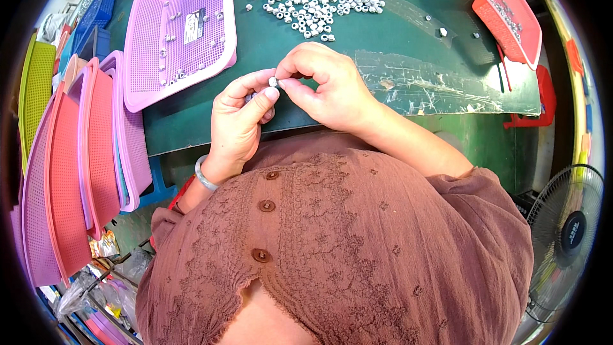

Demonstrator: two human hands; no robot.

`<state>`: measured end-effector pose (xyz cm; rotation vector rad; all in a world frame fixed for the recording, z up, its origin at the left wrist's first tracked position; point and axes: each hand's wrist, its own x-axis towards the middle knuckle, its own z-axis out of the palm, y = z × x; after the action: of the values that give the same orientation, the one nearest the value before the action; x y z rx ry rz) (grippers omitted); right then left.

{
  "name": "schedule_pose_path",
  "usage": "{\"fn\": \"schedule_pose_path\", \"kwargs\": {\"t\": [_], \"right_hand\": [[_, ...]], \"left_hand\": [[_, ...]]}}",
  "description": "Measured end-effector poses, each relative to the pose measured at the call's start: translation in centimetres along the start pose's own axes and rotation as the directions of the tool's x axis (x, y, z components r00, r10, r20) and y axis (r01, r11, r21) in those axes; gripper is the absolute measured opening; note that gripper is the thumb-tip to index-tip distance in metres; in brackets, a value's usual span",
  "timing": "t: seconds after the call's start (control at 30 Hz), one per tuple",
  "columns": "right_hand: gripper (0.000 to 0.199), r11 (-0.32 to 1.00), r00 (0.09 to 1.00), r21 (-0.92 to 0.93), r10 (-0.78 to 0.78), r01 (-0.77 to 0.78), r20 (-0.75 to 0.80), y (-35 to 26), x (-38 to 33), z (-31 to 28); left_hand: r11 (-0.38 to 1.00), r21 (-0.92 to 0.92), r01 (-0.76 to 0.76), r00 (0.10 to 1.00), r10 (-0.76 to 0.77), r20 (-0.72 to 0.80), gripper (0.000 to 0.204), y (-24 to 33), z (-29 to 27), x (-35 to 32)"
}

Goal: The person is sorting and assembling small metal hardware components by hand, placing items into plastic baskets on a workstation table.

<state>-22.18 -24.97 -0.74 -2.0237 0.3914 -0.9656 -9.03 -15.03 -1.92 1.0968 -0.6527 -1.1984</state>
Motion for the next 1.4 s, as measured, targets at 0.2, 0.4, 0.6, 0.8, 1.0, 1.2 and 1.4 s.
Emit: {"fn": "schedule_pose_path", "kwargs": {"t": [0.2, 0.4, 0.6, 0.8, 1.0, 1.2, 1.4], "right_hand": [[0.01, 1.0, 1.0, -0.012, -0.017, 0.017, -0.004, 0.0, 0.0, 0.0], [0.009, 1.0, 1.0, 0.017, -0.002, 0.001, 0.023, 0.0, 0.2, -0.1], [0.004, 0.54, 0.864, 0.732, 0.486, -0.415, 0.131, 1.0, 0.2, -0.5], [0.015, 0.359, 0.815, 0.805, 0.525, -0.473, 0.244, 0.9, 0.5, -1.0], [0.011, 0.924, 0.902, 0.012, 0.369, -0.381, 0.224, -0.6, 0.3, 0.3], [0.01, 0.942, 0.92, -0.026, 0.332, -0.334, 0.21, -0.5, 0.3, 0.2], [0.011, 0.913, 0.922, 0.175, 0.333, -0.367, 0.198, 0.0, 0.2, -0.2]], "left_hand": [[1.0, 0.006, 0.001, 1.0, -0.001, -0.001, 0.024, 0.0, -0.1, -0.1], [0.998, -0.057, 0.034, 0.999, -0.033, 0.012, 0.024, 0.1, -0.1, 0.0], [0.808, -0.497, 0.317, 0.948, -0.253, 0.194, 0.039, 0.2, -1.1, 0.8], [0.737, -0.572, 0.36, 0.933, -0.295, 0.207, 0.044, 0.5, -0.8, 0.9], [0.69, -0.633, 0.352, 0.936, -0.274, 0.221, 0.039, 0.1, -1.0, 0.8], [0.715, -0.612, 0.338, 0.94, -0.283, 0.189, 0.036, 0.7, -0.4, 0.5], [0.822, -0.416, 0.387, 0.922, -0.335, 0.196, 0.019, 0.5, -1.5, 0.5]]}}
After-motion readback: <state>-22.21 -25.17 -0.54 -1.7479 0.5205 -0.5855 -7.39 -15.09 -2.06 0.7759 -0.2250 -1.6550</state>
